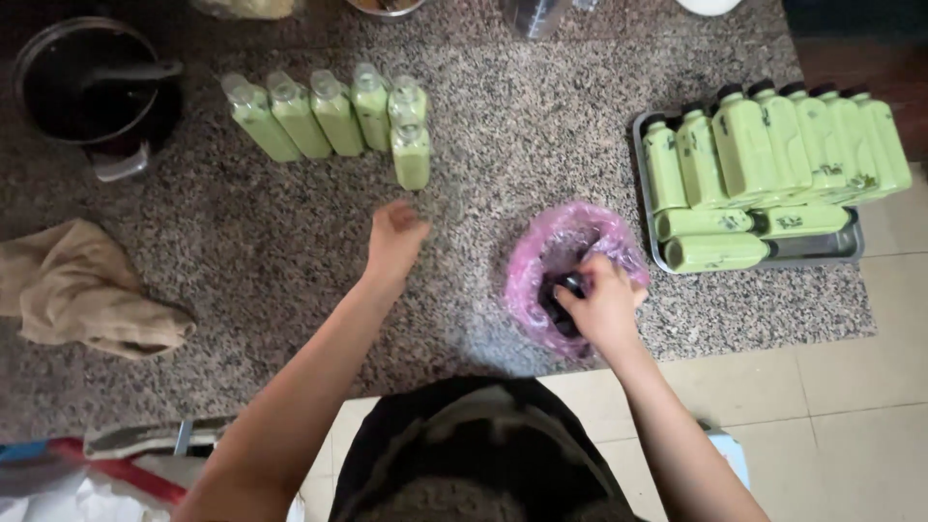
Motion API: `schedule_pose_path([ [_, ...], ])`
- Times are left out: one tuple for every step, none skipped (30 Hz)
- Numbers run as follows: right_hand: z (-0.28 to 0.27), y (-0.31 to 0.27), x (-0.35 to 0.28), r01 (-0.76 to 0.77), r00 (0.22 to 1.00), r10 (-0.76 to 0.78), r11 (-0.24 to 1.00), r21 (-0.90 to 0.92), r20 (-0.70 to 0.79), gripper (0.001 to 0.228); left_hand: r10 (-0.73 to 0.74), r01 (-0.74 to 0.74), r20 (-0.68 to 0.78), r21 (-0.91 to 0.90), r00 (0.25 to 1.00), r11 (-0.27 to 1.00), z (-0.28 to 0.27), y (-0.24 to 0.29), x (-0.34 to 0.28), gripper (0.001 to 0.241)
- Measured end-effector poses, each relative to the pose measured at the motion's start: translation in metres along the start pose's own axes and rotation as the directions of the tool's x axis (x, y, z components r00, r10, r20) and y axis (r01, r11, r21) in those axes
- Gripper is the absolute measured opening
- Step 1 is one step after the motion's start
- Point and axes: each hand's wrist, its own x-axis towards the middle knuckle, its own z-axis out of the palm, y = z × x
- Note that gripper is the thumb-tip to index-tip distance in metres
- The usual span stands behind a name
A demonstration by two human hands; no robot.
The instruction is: Manually placing plastic caps on bottles filled with green liquid and organizing them onto a metal tray.
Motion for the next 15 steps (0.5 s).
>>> schedule_pose_path([
  [0.0,0.0,-0.003,0.0,1.0,0.0,1.0,-0.004,-0.014,0.049,0.012,-0.012,0.007,-0.005,1.0,1.0,0.007,0.005,0.013,0.06],
  [-0.001,0.001,-0.007,-0.051,0.996,0.056,0.996,0.072,-0.063,0.047,0.187,-0.185,-0.1,0.03,0.977,0.982,0.014,0.011,0.025,0.07],
  [-0.002,0.003,-0.013,-0.1,0.988,0.115,0.984,0.148,-0.101,0.045,0.35,-0.34,-0.202,0.082,0.915,0.937,0.022,0.015,0.034,0.081],
  [-0.007,-0.012,-0.02,-0.1,0.987,0.116,0.984,0.144,-0.109,0.045,0.353,-0.345,-0.199,0.075,0.914,0.935,0.024,0.018,0.042,0.081],
  [-0.013,-0.024,-0.026,-0.141,0.979,0.174,0.954,0.264,-0.106,0.046,0.379,-0.352,-0.262,0.145,0.888,0.925,0.031,0.021,0.05,0.097],
  [-0.019,-0.036,-0.033,-0.177,0.969,0.23,0.907,0.381,-0.096,0.048,0.406,-0.353,-0.321,0.214,0.855,0.911,0.038,0.025,0.058,0.113],
  [-0.027,-0.051,-0.041,-0.178,0.967,0.232,0.911,0.373,-0.106,0.048,0.406,-0.357,-0.316,0.202,0.857,0.912,0.042,0.03,0.064,0.113],
  [-0.034,-0.065,-0.049,-0.153,0.968,0.226,0.881,0.448,-0.114,0.044,0.4,-0.343,-0.339,0.217,0.852,0.914,0.047,0.035,0.07,0.117],
  [-0.039,-0.08,-0.057,-0.127,0.968,0.219,0.845,0.519,-0.121,0.04,0.392,-0.326,-0.361,0.233,0.846,0.916,0.051,0.039,0.076,0.121],
  [-0.041,-0.089,-0.062,-0.128,0.966,0.223,0.85,0.511,-0.129,0.04,0.39,-0.329,-0.356,0.222,0.849,0.918,0.053,0.045,0.074,0.121],
  [-0.044,-0.099,-0.067,-0.087,0.972,0.201,0.794,0.601,-0.124,0.04,0.41,-0.356,-0.365,0.209,0.836,0.911,0.054,0.05,0.071,0.118],
  [-0.046,-0.108,-0.073,-0.047,0.977,0.177,0.728,0.684,-0.122,0.04,0.43,-0.383,-0.375,0.196,0.821,0.903,0.056,0.055,0.067,0.115],
  [-0.045,-0.109,-0.075,-0.05,0.976,0.179,0.735,0.677,-0.122,0.04,0.423,-0.38,-0.375,0.188,0.825,0.906,0.057,0.055,0.063,0.115],
  [-0.044,-0.11,-0.077,-0.044,0.978,0.17,0.731,0.681,-0.119,0.038,0.469,-0.427,-0.36,0.194,0.807,0.883,0.057,0.055,0.058,0.104],
  [-0.042,-0.113,-0.076,-0.035,0.981,0.157,0.725,0.688,-0.117,0.036,0.516,-0.474,-0.348,0.203,0.783,0.857,0.055,0.057,0.056,0.093],
])
